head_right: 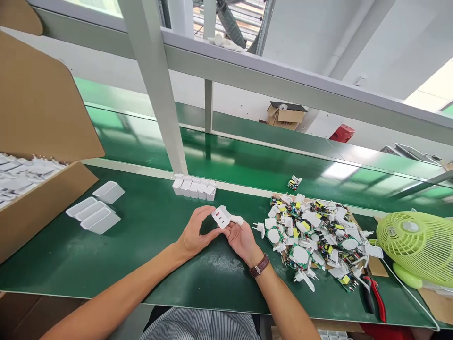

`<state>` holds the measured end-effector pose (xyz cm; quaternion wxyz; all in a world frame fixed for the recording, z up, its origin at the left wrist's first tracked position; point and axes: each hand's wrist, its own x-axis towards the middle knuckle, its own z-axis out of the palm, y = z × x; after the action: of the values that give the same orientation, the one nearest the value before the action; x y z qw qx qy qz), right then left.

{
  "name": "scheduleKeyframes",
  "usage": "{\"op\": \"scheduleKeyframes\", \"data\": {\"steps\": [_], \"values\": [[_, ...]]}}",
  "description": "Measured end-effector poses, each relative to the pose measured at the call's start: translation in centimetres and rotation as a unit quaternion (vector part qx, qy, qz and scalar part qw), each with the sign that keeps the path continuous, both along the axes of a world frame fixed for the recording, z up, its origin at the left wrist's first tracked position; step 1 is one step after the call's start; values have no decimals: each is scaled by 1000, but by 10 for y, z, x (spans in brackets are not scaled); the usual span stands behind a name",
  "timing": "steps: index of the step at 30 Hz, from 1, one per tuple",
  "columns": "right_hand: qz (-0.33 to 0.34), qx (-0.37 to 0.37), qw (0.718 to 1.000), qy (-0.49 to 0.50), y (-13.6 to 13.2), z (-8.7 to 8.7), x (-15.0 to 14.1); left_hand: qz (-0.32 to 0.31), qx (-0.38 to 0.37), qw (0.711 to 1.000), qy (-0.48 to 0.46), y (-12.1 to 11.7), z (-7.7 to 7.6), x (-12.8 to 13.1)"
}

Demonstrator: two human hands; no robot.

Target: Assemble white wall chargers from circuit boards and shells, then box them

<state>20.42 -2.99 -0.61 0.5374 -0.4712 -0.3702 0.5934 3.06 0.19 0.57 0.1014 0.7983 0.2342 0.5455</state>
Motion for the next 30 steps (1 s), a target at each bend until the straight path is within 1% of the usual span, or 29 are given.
{"op": "scheduleKeyframes", "data": {"steps": [3,5,7,11,15,17,19,22,24,25,27,28,29,30], "values": [[-69,49,990,-110,7,-1,5,16,17,1000,14,-3,7,-4],[-117,85,971,-192,16,-2,9,18,25,999,26,-7,10,-6],[-135,116,949,-261,26,-3,10,10,28,999,37,-11,13,-8],[-115,169,910,-362,46,-4,0,-15,28,998,48,-16,15,-10],[-96,200,883,-413,66,-6,-18,-35,30,998,47,-16,14,-13],[-88,212,877,-422,72,-6,-23,-42,29,998,48,-17,15,-14],[-79,219,877,-420,73,-7,-24,-41,32,997,52,-19,18,-16],[-69,220,880,-416,58,-10,-17,-20,59,996,70,-19,32,-27],[-63,228,870,-432,42,-13,-6,27,76,992,92,-13,45,-45],[-58,231,866,-439,32,-15,0,64,80,989,107,-8,51,-59],[-32,218,863,-454,13,-17,16,163,70,973,145,8,61,-97],[-17,205,864,-460,4,-17,24,221,54,959,167,16,64,-120],[-4,193,864,-466,-5,-16,33,279,24,941,191,25,66,-146],[6,184,864,-469,-12,-16,40,336,-10,918,211,33,66,-172]]}}
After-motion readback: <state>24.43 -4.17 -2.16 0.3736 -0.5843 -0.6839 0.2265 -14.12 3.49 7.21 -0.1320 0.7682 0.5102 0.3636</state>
